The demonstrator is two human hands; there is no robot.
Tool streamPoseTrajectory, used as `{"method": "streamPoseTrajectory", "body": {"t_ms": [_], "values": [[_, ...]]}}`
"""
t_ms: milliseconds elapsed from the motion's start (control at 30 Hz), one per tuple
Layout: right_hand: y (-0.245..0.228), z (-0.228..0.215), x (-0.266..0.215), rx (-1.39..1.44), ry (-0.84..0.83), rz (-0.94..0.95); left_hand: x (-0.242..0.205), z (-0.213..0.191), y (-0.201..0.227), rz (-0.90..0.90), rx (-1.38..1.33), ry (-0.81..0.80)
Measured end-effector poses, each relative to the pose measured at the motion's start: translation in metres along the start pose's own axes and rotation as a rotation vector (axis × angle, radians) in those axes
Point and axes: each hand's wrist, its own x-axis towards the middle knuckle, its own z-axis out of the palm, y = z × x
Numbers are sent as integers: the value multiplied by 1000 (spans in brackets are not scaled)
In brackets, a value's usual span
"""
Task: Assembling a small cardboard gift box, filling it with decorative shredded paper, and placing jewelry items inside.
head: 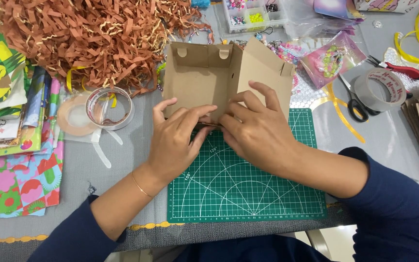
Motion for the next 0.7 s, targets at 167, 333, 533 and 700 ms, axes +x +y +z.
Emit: {"method": "streamPoseTrajectory", "body": {"t_ms": [167, 333, 533, 700], "values": [[7, 6, -1, 30, 36, -26, 0, -2, -6, 118, 169, 7], [16, 10, -5, -9, 16, -98, 17, -36, -26, 168, 123, -71], [14, -37, -5, -158, 24, -307, 26, -54, -44, 1, 13, 59], [22, -57, -20, -108, -39, -425, 28, -53, -39, -298, -27, -114]]}}
